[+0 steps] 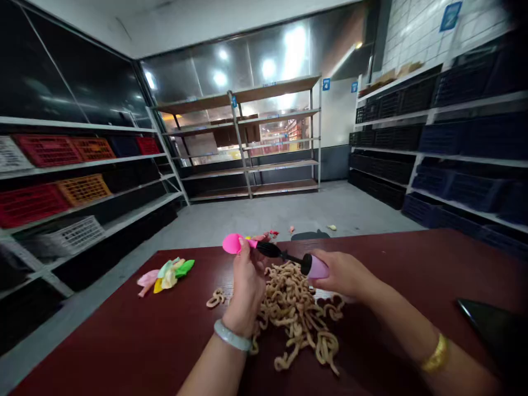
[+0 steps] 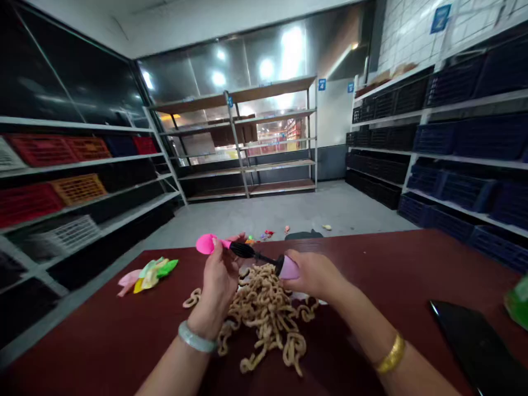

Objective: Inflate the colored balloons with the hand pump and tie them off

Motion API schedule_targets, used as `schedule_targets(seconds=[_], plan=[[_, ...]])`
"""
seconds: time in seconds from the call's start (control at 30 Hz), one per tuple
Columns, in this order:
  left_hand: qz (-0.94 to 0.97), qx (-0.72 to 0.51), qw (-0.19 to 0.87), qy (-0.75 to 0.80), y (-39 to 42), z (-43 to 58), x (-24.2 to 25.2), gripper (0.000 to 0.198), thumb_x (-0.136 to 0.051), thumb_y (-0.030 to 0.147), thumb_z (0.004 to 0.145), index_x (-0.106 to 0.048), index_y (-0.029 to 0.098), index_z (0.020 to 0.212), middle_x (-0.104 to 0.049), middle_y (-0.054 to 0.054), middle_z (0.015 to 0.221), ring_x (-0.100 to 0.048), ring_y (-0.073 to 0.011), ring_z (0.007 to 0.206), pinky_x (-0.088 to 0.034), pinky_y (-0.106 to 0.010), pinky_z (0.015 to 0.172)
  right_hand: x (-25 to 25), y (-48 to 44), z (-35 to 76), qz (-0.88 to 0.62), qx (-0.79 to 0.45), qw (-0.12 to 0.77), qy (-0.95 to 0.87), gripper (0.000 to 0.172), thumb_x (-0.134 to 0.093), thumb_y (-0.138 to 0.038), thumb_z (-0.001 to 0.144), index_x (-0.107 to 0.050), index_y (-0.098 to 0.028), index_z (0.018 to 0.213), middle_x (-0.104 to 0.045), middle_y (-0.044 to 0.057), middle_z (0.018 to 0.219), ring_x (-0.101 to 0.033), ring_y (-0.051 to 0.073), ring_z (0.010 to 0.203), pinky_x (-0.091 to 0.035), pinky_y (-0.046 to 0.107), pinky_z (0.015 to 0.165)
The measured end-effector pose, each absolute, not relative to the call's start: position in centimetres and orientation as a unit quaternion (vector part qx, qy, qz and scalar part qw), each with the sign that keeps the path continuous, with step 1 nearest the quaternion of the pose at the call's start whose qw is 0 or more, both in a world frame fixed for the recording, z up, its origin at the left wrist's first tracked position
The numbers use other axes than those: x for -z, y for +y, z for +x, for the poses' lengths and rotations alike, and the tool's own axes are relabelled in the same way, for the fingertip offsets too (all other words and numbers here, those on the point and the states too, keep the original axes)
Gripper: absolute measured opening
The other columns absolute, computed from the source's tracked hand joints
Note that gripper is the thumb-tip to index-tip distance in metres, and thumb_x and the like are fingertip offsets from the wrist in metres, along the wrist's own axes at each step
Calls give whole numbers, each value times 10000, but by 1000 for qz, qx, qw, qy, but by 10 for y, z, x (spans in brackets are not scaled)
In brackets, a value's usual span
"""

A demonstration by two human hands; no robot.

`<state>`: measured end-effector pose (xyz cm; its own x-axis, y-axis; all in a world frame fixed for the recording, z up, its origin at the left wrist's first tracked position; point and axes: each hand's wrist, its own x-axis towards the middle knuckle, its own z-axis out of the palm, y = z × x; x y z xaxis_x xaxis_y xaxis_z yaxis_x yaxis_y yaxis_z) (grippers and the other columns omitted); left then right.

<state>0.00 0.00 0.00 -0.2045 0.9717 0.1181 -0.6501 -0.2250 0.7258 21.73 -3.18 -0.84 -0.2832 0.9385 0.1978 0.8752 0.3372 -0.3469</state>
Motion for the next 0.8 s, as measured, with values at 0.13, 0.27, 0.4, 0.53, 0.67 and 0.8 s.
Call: schedule_targets(seconds=[0.13,0.27,0.4,0.53,0.67,0.8], plan=[[305,-754,482,325,-1,-5,5,433,-660,532,796,-684,100,779,-736,-108,772,-698,-182,701,-550,-298,707,9,-32,217,-559,-96,190,-801,367,-662,-492,733,-604,-286,1031,-716,16,899,-665,262,826,-330,269,597],[329,-759,449,337,1,-6,7,438,-675,525,786,-677,88,762,-735,-123,769,-710,-205,728,-556,-312,712,11,-32,215,-545,-126,194,-806,350,-672,-478,733,-613,-275,1011,-719,21,893,-663,247,812,-336,270,607],[335,-742,508,282,0,-3,5,404,-711,465,783,-670,113,976,-742,-152,962,-715,-202,821,-558,-300,726,12,-31,214,-544,-141,201,-803,340,-677,-475,729,-618,-260,986,-720,29,888,-660,245,813,-338,271,614],[302,-732,561,241,-3,0,4,301,-789,337,730,-625,139,886,-736,-151,1018,-715,-213,867,-560,-327,777,12,-32,214,-546,-141,207,-799,344,-679,-487,730,-625,-261,983,-722,31,890,-656,241,803,-343,273,616],[315,-713,584,228,-5,7,9,303,-782,358,737,-600,139,840,-731,-161,1032,-710,-240,903,-549,-398,847,11,-31,216,-540,-152,210,-801,351,-685,-489,724,-638,-249,976,-721,34,890,-651,231,793,-357,271,623],[336,-696,589,235,-11,19,18,294,-742,376,779,-582,141,853,-717,-162,1074,-697,-234,925,-527,-440,897,10,-31,216,-537,-164,208,-801,359,-694,-470,715,-652,-250,996,-726,31,894,-654,233,790,-374,268,629]])
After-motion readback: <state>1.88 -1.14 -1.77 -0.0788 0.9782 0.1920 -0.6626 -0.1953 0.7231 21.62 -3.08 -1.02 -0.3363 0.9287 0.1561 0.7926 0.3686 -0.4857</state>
